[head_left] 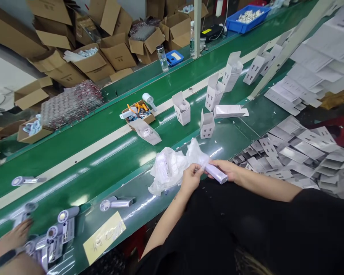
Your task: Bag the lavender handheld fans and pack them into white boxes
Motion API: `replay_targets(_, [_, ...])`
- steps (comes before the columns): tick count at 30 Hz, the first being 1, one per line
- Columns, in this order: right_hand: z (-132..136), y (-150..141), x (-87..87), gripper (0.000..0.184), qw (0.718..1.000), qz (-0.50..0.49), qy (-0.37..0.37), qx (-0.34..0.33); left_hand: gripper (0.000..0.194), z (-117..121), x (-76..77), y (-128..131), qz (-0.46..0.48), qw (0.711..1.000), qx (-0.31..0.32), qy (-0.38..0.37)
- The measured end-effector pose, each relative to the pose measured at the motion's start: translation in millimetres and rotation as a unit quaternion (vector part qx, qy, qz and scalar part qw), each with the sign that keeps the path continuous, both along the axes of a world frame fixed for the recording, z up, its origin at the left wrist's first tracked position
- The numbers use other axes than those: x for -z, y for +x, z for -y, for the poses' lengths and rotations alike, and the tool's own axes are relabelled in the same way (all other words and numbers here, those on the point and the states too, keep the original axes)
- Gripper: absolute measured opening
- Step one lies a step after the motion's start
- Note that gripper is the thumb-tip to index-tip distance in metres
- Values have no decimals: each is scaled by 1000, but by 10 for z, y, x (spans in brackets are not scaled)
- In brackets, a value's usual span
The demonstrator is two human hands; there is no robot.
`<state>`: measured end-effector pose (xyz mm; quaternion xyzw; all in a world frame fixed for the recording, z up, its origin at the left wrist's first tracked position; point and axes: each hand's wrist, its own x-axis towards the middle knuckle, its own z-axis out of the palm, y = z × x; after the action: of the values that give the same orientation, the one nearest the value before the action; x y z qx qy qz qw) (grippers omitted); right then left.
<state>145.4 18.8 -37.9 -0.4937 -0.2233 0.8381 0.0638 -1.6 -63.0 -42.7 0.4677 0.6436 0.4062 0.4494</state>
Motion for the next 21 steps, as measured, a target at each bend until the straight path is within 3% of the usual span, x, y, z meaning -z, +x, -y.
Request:
replay_targets(2, [-18,106,-4,10,996,73,39,-26,15,-90,-46,6,123,988,-27,-92])
replay_targets(4, [-84,269,-58,15,980,132,119,-85,23,-177,-125,35,206,968,-43,-139])
replay_targets(6, [-203,451,-169,17,961,152,189,-130,29,-246,-229,82,256,953,-52,-152])
replay_targets(9, [-426,655,-420,16,949,134,260,-116,31,-324,-412,124,269,954,-53,-124])
replay_targets(13, [-623,648,-725,13,952,56,295,-62,34,-477,-573,52,135,990,-38,1])
replay_targets(15, [-654,557,-764,15,963,-4,267,-25,65,-596,-551,20,37,995,34,89])
replay_targets(17, [-706,485,-696,17,970,-63,233,-9,96,-721,-453,35,-66,979,136,139])
replay_targets(18, [-771,480,-624,20,972,-89,216,-14,96,-776,-387,56,-115,967,174,145])
replay_targets(19, [-878,503,-529,23,973,-109,200,-22,84,-823,-318,82,-158,959,188,144])
replay_targets(21, [-1237,634,-286,33,980,-87,180,13,48,-886,-204,131,-212,954,152,148])
